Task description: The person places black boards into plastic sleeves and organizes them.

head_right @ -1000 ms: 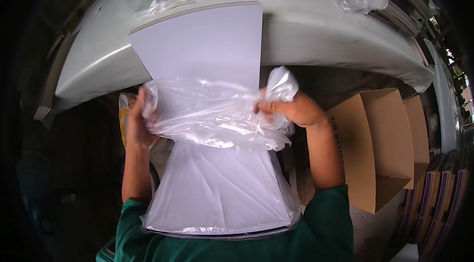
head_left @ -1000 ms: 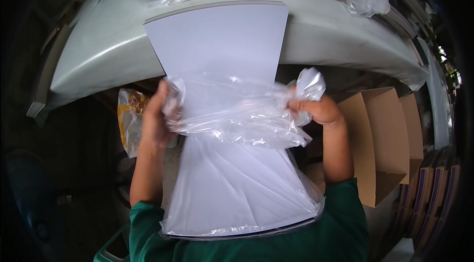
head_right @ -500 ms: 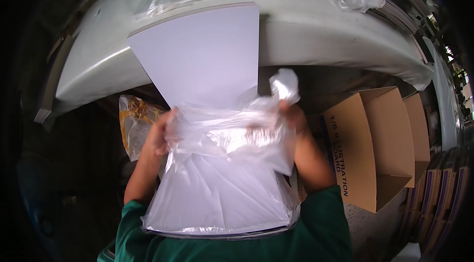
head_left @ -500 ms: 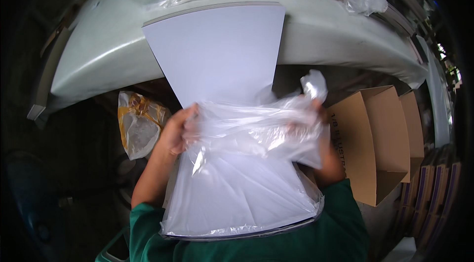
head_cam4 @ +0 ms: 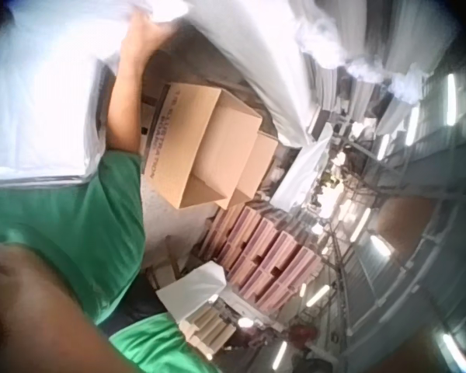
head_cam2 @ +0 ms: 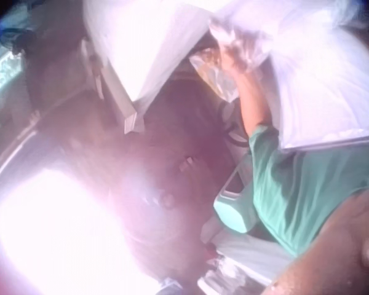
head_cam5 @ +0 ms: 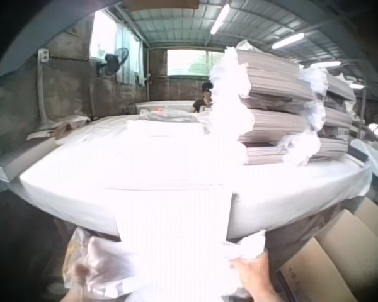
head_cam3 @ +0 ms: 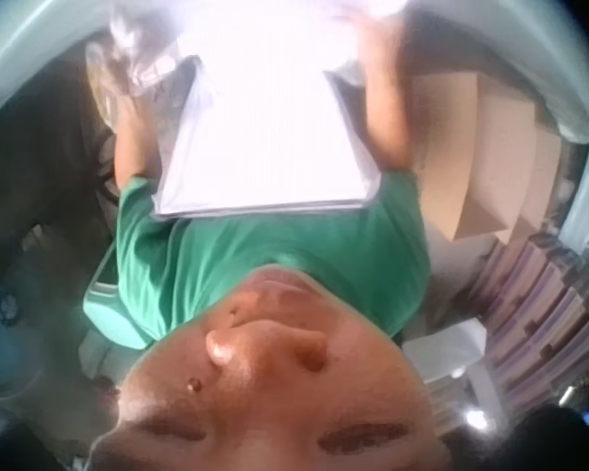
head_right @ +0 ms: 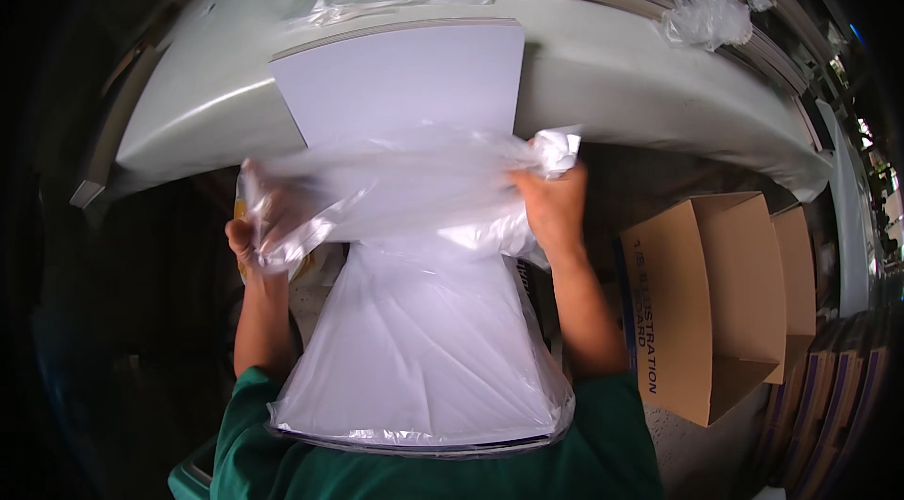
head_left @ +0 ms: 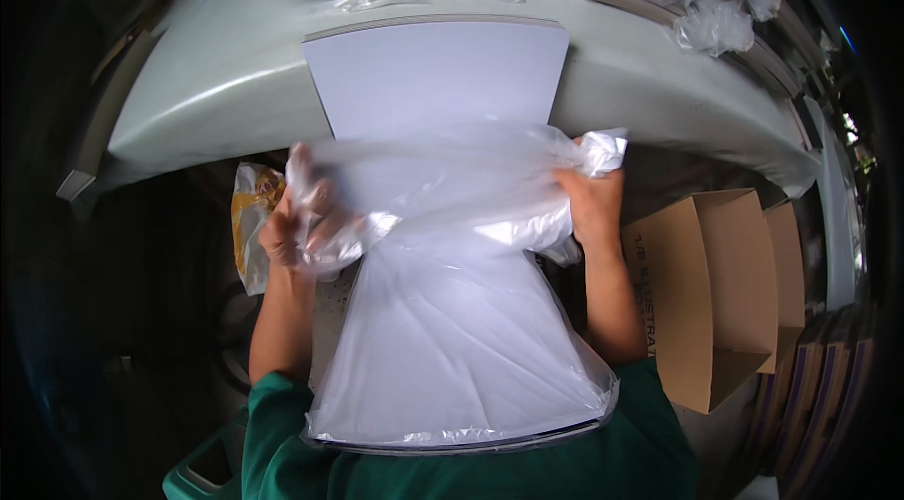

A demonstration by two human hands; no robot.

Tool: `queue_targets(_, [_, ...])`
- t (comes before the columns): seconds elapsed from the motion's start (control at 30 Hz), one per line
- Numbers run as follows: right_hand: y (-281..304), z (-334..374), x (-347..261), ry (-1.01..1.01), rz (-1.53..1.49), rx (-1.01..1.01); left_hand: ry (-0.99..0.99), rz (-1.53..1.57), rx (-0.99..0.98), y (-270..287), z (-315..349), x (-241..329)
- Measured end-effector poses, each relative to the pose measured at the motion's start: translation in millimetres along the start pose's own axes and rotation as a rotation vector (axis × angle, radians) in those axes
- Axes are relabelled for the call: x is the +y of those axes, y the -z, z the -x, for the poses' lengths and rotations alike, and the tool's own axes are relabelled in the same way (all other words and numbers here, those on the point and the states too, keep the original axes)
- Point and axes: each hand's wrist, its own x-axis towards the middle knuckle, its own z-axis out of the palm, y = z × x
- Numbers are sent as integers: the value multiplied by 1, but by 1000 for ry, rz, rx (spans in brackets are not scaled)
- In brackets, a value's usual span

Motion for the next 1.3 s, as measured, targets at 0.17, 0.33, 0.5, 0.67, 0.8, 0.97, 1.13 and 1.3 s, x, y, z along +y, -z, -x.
queue_targets(0.17, [4,-57,-17,896,753,418,-81,-1302,391,-20,-63,31])
queue_targets(0.33, [-29,-64,-58,713,934,204,-402,-2013,432,-14,-93,44])
queue_targets(0.5, [-15,-53,-60,798,968,106,-552,-1866,296,-35,-76,48])
queue_targets(0.67, [14,-31,-82,838,684,-77,173,-1333,221,-62,-64,66])
queue_targets(0.8, [52,-27,-79,134,132,-294,447,-1010,151,-49,-58,69])
queue_targets(0.97, [61,-41,0,-511,-643,-491,239,-667,643,-9,-47,38])
queue_targets(1.13, [76,-12,108,-794,-825,-519,374,-428,586,94,19,41])
queue_targets(1.3, [94,15,175,-957,-570,-463,493,-246,626,148,75,7])
